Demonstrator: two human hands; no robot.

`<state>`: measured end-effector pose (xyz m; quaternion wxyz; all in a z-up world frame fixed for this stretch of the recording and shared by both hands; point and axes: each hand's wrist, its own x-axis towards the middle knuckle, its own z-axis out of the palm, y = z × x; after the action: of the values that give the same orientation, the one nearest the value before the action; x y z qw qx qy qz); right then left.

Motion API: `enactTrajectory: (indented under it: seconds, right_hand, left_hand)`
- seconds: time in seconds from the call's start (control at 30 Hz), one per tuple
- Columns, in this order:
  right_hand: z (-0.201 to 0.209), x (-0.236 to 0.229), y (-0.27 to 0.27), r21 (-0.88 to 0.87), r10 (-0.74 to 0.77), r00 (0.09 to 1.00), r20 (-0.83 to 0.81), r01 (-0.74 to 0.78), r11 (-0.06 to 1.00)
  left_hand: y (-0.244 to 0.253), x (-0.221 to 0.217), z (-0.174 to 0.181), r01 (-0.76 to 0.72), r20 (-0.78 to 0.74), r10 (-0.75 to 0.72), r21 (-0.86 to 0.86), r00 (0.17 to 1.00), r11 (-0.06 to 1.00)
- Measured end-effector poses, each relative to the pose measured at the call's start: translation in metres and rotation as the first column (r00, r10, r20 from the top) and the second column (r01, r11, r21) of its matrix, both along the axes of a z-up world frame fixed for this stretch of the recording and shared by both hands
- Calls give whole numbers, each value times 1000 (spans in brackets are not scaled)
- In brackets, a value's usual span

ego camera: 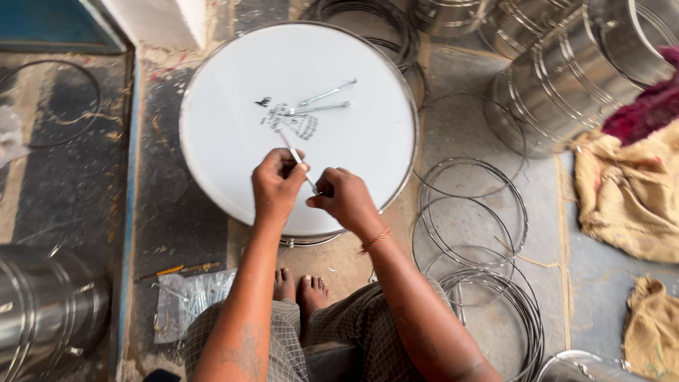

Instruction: The person is assembling a drum by attaching a white drumhead to a metal shell. They insert tension rods into the rim and shell, then use a wrench to tighten the nuts, securing the head in place. The person works methodically around the drum, tightening each rod in sequence.

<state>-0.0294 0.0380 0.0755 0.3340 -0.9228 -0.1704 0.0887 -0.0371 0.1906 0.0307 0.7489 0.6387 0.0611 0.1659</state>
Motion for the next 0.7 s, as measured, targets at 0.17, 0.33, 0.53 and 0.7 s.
enactTrajectory:
  seconds: [0.17,0.33,0.53,0.7]
  right_hand:
    - [3,-1,-2,369,-2,935,-355,143,918]
    - [10,-1,2,152,-23,959,-283,69,986]
    - [10,-1,3,177,-6,970,-245,51,983]
    - [-52,10,-18,349,56,941,-333,68,935]
  left_hand:
    - [6,-3,3,40,-3,-40,-70,999,997]
    - [5,-8,10,53,-36,-51,38,998,998]
    - [6,-6,7,48,19,-47,-38,999,998]
    - [11,0,-24,40,24,-43,118,999,992]
